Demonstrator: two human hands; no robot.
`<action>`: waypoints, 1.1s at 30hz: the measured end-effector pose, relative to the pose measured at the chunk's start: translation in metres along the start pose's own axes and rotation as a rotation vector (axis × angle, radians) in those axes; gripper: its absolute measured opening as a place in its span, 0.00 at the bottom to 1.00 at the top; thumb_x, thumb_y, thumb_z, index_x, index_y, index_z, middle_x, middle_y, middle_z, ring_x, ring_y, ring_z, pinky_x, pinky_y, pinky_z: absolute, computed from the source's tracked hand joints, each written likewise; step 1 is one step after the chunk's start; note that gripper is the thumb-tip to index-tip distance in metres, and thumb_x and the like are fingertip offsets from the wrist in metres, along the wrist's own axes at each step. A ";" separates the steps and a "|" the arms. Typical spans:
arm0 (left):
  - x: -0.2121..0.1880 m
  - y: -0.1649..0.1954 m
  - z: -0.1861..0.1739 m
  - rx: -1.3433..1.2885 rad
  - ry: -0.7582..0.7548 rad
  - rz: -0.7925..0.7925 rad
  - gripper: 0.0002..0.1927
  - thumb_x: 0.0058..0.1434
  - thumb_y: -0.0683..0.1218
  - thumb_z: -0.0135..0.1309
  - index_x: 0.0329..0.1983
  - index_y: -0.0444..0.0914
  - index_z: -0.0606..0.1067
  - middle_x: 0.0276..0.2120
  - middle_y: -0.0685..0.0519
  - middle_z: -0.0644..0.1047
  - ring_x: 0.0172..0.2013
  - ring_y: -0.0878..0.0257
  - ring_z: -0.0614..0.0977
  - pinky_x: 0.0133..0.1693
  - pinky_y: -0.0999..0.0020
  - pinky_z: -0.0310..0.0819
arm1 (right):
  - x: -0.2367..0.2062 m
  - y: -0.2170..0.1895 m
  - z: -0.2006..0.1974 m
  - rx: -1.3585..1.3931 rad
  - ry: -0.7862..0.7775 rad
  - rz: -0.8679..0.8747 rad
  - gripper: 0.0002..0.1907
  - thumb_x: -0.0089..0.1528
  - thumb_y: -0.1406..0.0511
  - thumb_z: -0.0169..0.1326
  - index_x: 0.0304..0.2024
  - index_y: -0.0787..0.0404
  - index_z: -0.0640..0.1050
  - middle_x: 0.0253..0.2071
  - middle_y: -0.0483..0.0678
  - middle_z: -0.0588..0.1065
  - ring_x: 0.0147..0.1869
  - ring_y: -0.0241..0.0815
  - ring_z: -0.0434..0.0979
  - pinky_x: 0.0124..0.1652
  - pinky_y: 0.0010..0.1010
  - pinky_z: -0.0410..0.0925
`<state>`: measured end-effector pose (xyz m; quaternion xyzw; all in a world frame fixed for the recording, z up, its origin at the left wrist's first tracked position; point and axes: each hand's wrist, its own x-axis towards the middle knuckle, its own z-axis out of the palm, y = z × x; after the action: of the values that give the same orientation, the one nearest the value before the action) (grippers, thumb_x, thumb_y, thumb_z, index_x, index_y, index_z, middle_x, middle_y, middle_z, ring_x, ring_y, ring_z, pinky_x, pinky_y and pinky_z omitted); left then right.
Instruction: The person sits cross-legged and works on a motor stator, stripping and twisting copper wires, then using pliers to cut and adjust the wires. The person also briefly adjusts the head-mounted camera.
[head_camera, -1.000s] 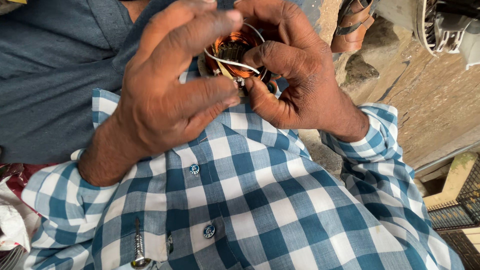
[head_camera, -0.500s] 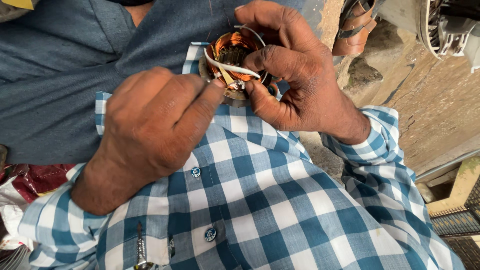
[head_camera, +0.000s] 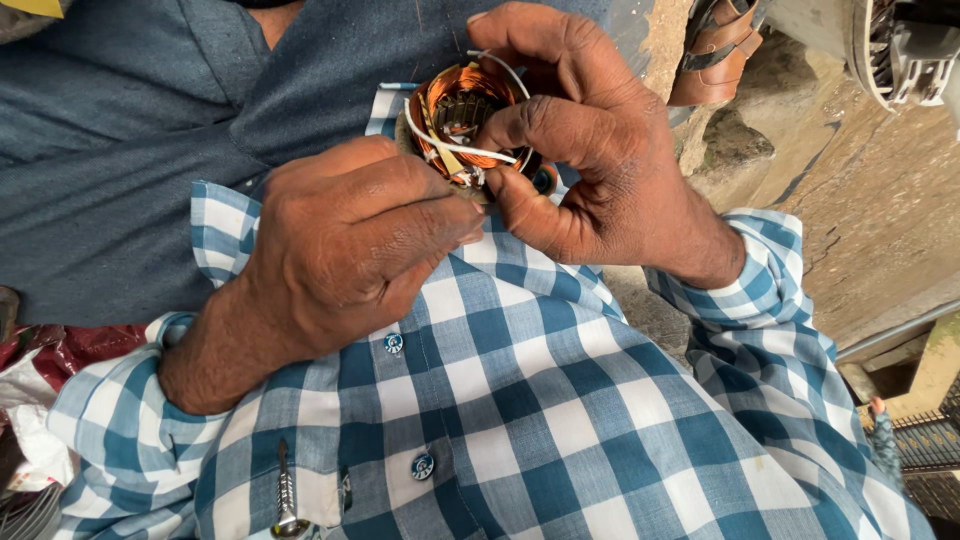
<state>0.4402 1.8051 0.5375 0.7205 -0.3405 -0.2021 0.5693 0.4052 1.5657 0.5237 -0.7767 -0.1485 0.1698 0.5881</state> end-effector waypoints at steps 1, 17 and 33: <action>0.001 0.000 0.000 -0.025 -0.008 -0.009 0.05 0.65 0.37 0.65 0.42 0.34 0.80 0.36 0.50 0.80 0.37 0.61 0.82 0.35 0.71 0.79 | 0.000 0.000 0.000 -0.002 0.004 -0.015 0.12 0.65 0.67 0.60 0.44 0.74 0.79 0.63 0.70 0.61 0.70 0.63 0.69 0.68 0.50 0.73; -0.009 -0.010 0.002 -0.180 -0.007 -0.044 0.06 0.69 0.40 0.66 0.44 0.36 0.79 0.36 0.51 0.80 0.38 0.64 0.83 0.35 0.74 0.79 | -0.005 0.000 -0.006 0.004 -0.014 -0.011 0.10 0.66 0.69 0.60 0.44 0.73 0.79 0.64 0.67 0.62 0.70 0.61 0.72 0.67 0.46 0.73; -0.021 -0.013 -0.001 -0.220 0.031 -0.101 0.06 0.67 0.42 0.64 0.41 0.36 0.79 0.32 0.51 0.79 0.32 0.68 0.82 0.28 0.77 0.75 | -0.005 -0.004 -0.016 0.012 -0.217 0.001 0.17 0.59 0.69 0.62 0.47 0.73 0.77 0.66 0.72 0.57 0.74 0.68 0.62 0.70 0.53 0.64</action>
<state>0.4299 1.8223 0.5228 0.6729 -0.2708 -0.2556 0.6392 0.4079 1.5504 0.5319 -0.7503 -0.2100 0.2542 0.5730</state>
